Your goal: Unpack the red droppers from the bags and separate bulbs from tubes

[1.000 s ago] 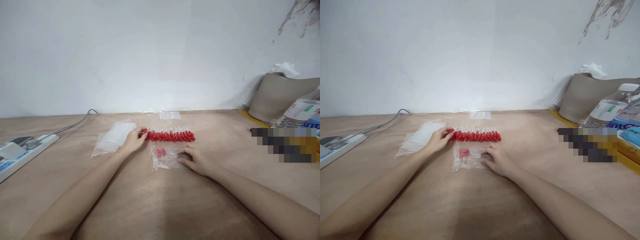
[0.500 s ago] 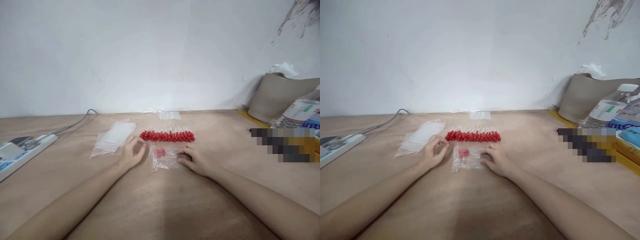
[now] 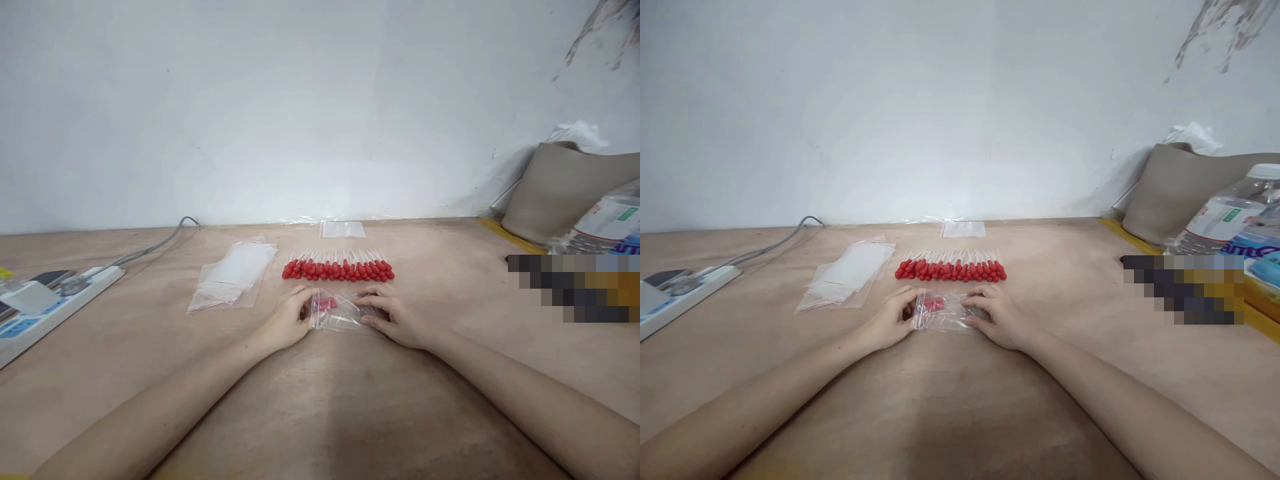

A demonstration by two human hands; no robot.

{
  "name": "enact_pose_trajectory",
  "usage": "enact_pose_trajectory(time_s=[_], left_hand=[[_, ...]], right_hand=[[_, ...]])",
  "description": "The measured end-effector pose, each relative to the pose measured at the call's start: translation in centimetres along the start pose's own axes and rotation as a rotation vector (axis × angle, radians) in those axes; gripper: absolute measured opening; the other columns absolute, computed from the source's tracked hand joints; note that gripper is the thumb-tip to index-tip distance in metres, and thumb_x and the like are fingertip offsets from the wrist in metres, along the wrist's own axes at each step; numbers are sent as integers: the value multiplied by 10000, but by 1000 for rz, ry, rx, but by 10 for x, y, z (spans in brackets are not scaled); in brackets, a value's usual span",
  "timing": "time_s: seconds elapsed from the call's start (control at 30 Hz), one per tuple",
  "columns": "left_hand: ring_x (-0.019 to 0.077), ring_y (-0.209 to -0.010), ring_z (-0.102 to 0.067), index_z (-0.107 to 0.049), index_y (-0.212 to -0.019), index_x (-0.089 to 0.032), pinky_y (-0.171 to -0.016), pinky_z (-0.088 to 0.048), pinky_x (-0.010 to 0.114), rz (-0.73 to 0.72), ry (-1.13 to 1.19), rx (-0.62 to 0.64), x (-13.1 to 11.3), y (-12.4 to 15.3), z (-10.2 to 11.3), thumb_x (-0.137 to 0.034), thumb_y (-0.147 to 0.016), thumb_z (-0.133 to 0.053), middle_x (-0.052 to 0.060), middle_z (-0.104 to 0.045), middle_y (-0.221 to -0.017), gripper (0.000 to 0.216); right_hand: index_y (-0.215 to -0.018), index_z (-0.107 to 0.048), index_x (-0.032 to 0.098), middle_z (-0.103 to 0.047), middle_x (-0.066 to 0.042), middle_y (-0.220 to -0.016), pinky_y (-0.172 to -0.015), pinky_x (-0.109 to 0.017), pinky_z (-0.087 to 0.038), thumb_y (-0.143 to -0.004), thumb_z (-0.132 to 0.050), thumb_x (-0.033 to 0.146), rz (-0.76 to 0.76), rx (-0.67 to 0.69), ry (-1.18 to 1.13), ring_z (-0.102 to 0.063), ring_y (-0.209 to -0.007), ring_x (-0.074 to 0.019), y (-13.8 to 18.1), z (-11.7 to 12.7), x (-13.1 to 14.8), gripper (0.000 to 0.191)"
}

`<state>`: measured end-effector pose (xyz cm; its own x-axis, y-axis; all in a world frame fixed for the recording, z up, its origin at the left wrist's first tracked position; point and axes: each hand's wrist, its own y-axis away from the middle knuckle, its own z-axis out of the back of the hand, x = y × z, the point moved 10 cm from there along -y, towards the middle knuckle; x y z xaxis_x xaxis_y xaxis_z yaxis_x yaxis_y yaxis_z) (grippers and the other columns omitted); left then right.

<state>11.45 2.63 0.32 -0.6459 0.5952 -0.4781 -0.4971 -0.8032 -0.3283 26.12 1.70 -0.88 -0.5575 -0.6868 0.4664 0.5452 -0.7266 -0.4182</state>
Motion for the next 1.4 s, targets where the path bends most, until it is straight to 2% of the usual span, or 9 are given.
enact_pose_trajectory(time_s=[0.3,0.5,0.7,0.8,0.93,1.1,1.2,1.3,1.4], left_hand=[[176,-827,-488,-517,-927,-179,-738,-408,308,-89,-19,28,-17,5,0,-232,-871,-381,57,-550,-885,157],[178,-789,-482,-523,-954,-188,-698,-405,295,-130,-83,79,-25,5,0,-306,-857,-433,45,-555,-839,176],[149,-807,-557,-489,-1057,-183,-717,-466,292,0,279,12,-1,7,3,-277,-850,-447,62,-585,-956,231],[171,-871,-596,-517,-1008,-159,-776,-487,319,88,482,-131,25,5,23,-304,-794,-543,83,-613,-980,259],[196,-837,-634,-595,-966,-160,-789,-509,360,201,492,-208,47,1,68,-359,-723,-627,81,-658,-963,316],[200,-808,-650,-650,-917,-173,-787,-534,376,136,346,-402,35,2,146,-393,-682,-665,66,-688,-862,322],[190,-793,-653,-637,-981,-173,-772,-543,370,78,249,-589,21,2,169,-390,-708,-638,61,-686,-877,348],[170,-820,-644,-636,-985,-174,-806,-524,345,-50,112,-633,-2,-15,155,-353,-760,-585,47,-682,-902,292],[153,-887,-614,-647,-969,-195,-840,-485,306,-237,-64,-511,-29,-48,111,-280,-832,-486,35,-667,-951,228]], right_hand=[[-1064,-598,230,-530,-84,-1109,-904,-396,-399,-796,-544,328,-9,-37,-9,-493,-1030,-200,1,1,-2,290],[-1064,-598,239,-529,-87,-1119,-902,-408,-402,-797,-542,322,6,-36,-1,-494,-1035,-205,1,1,0,285],[-1073,-602,208,-546,-87,-1123,-904,-370,-416,-809,-523,298,-13,-29,22,-511,-1034,-192,0,2,-3,289],[-1078,-600,209,-563,-82,-1130,-900,-374,-427,-819,-497,261,-38,-48,33,-527,-1035,-195,1,6,-7,284],[-1061,-609,215,-580,-77,-1124,-892,-389,-437,-828,-471,237,-32,-65,48,-540,-1028,-200,1,8,-8,273],[-1051,-615,206,-585,-85,-1103,-887,-390,-435,-835,-462,248,-41,-73,74,-541,-1012,-201,2,8,-8,269],[-1050,-614,214,-587,-84,-1091,-881,-392,-437,-836,-460,256,-29,-87,74,-545,-1002,-200,2,8,-7,267],[-1067,-603,218,-585,-84,-1100,-880,-392,-438,-838,-455,254,-6,-76,65,-544,-1005,-201,3,6,-5,275],[-1079,-594,221,-585,-80,-1102,-878,-390,-437,-842,-447,246,23,-64,73,-538,-1011,-200,3,4,-2,281]])
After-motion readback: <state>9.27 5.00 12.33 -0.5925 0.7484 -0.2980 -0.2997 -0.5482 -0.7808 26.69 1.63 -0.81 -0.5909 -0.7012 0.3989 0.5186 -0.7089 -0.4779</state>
